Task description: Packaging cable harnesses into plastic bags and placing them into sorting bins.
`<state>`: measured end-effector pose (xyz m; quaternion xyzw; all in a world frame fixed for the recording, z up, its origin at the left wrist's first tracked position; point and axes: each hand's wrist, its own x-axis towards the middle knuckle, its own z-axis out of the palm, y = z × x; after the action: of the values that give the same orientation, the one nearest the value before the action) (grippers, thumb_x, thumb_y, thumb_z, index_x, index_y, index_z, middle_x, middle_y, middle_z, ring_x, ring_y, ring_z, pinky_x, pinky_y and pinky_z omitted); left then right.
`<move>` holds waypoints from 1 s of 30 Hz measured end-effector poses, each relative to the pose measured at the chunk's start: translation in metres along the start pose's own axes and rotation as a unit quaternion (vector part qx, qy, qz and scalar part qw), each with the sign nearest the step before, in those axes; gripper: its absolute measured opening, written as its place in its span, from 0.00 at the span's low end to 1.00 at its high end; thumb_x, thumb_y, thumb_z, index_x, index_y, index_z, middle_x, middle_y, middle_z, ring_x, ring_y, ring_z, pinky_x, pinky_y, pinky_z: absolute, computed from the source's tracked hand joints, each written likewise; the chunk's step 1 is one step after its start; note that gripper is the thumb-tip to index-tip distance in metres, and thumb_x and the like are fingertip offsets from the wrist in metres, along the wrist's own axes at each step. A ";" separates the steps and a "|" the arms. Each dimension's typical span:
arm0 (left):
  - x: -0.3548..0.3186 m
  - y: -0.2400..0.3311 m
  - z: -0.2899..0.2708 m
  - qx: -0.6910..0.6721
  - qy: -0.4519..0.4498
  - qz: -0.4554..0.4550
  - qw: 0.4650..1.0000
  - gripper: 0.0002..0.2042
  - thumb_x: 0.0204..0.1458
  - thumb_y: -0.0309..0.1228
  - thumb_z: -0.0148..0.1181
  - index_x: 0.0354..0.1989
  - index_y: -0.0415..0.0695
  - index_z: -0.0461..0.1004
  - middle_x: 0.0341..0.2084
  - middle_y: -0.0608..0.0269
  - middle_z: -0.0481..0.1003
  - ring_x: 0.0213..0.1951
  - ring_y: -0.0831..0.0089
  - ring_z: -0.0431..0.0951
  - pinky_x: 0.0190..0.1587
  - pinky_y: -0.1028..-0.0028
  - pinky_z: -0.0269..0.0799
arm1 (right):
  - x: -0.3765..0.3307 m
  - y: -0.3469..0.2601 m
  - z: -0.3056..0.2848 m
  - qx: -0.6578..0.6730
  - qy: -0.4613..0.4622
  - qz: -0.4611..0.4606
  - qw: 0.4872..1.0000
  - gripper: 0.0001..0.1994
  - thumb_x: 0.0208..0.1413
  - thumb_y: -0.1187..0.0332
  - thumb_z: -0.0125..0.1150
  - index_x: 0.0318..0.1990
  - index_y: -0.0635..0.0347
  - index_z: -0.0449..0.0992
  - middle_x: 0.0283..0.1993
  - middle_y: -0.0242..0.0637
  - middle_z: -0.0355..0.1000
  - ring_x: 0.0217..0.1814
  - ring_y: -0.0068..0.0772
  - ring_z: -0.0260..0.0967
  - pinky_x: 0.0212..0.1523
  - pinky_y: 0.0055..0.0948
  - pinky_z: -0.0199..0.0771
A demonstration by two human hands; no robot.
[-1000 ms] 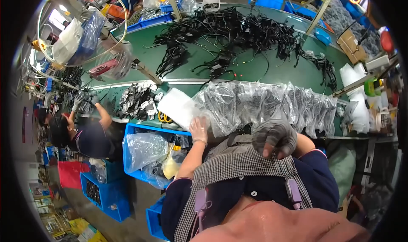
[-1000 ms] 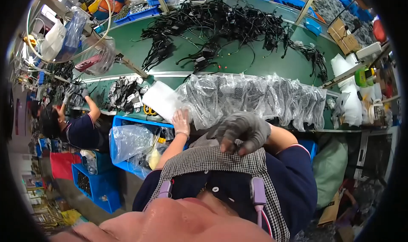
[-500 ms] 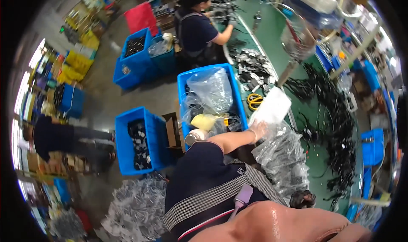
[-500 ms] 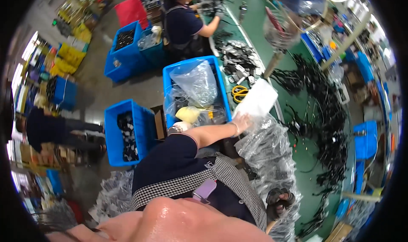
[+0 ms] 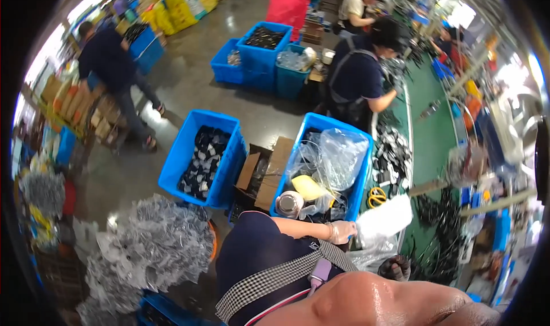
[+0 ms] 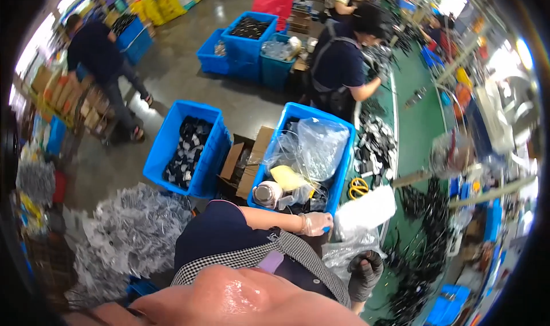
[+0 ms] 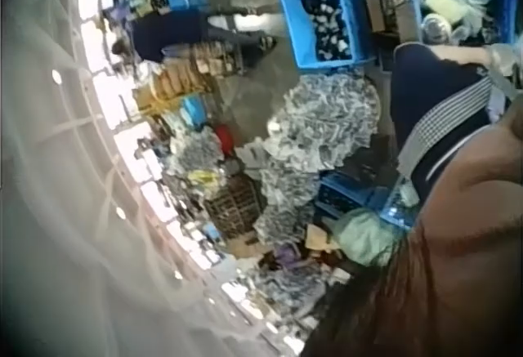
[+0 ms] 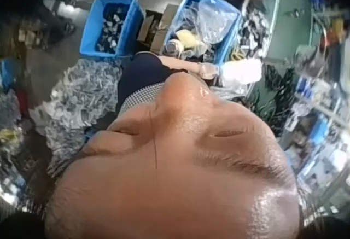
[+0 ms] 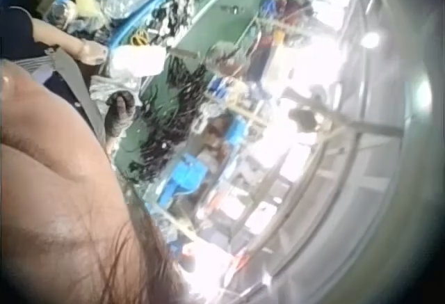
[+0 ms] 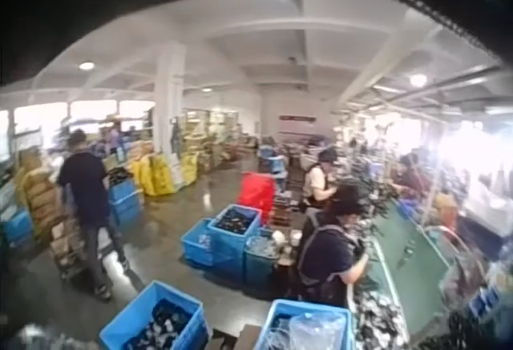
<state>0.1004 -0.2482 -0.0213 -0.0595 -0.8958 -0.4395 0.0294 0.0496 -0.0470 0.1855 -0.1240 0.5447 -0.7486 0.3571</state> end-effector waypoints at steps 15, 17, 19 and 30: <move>-0.166 0.023 -0.025 -0.042 0.364 -0.106 0.925 0.08 0.36 0.27 0.50 0.27 0.43 0.73 0.28 0.55 0.72 0.35 0.58 0.72 0.40 0.64 0.68 | 0.016 0.037 0.102 -0.206 -0.255 0.057 0.943 0.16 0.43 0.62 0.64 0.31 0.67 0.70 0.23 0.36 0.67 0.20 0.25 0.63 0.21 0.22 0.63; -0.203 0.033 -0.006 -0.020 0.381 -0.119 0.917 0.09 0.37 0.27 0.50 0.28 0.43 0.73 0.28 0.55 0.72 0.36 0.57 0.72 0.40 0.64 0.68 | 0.000 0.055 0.099 -0.211 -0.294 0.088 0.928 0.15 0.45 0.63 0.63 0.34 0.66 0.70 0.24 0.36 0.66 0.21 0.26 0.63 0.22 0.23 0.64; -0.233 0.054 0.004 -0.057 0.348 -0.167 0.921 0.10 0.37 0.27 0.50 0.30 0.43 0.74 0.28 0.54 0.72 0.37 0.57 0.71 0.41 0.64 0.68 | -0.012 0.066 0.101 -0.231 -0.322 0.108 0.912 0.15 0.47 0.63 0.61 0.35 0.66 0.69 0.24 0.36 0.66 0.22 0.26 0.62 0.24 0.23 0.64; -0.360 0.083 0.017 -0.068 0.322 -0.216 0.919 0.09 0.43 0.27 0.50 0.32 0.40 0.73 0.33 0.53 0.71 0.38 0.56 0.71 0.42 0.65 0.67 | -0.078 0.104 0.196 -0.348 -0.379 0.158 0.843 0.12 0.47 0.66 0.60 0.36 0.65 0.72 0.27 0.32 0.69 0.29 0.21 0.65 0.32 0.20 0.66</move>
<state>0.4678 -0.2132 -0.0045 0.2781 -0.7972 -0.4902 0.2164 0.2597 -0.1531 0.1816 -0.4265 0.6035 -0.3380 0.5828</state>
